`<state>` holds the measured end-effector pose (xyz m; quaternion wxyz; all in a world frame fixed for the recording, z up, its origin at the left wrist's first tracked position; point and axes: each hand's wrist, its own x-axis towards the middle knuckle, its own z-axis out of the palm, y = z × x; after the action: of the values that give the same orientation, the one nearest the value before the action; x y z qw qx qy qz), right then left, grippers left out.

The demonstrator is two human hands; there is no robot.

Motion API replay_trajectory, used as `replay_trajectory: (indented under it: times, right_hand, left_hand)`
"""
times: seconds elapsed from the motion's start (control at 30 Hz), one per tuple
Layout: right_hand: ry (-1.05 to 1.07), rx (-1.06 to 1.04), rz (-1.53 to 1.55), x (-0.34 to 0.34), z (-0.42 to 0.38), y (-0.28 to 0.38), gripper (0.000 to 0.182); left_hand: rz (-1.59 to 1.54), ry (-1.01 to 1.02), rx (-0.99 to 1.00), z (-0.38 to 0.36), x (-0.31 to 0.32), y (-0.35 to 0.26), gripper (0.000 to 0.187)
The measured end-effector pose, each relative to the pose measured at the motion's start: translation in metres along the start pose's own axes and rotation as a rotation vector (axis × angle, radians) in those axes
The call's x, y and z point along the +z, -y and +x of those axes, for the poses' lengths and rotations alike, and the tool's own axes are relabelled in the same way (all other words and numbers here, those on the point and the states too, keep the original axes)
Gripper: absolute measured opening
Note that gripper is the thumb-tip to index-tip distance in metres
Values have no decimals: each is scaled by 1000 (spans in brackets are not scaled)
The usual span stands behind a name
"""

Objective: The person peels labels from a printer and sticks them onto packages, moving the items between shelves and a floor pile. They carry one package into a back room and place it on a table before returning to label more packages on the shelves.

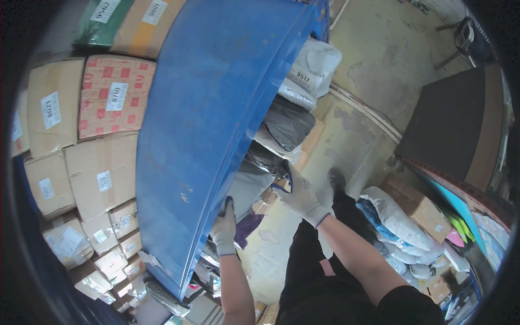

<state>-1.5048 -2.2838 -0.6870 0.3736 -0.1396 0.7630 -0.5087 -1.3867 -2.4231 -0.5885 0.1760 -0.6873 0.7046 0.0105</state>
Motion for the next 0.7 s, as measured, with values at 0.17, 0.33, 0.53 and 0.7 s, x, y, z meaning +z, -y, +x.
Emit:
replay_trajectory:
  times: [0.17, 0.33, 0.53, 0.7]
  right_hand:
    - [136, 221, 137, -20, 27, 14, 20]
    - [111, 151, 122, -32, 32, 12, 23]
    - [22, 193, 238, -9, 9, -54, 50]
    - [160, 280, 451, -10, -36, -79, 32]
  left_hand:
    - [-11, -500, 542, 6, 39, -1, 59]
    - [-189, -152, 452, 3, 33, -40, 40]
    - [-679, 362, 242, -10, -9, -68, 81]
    - [-560, 247, 551, -52, -10, 4, 80]
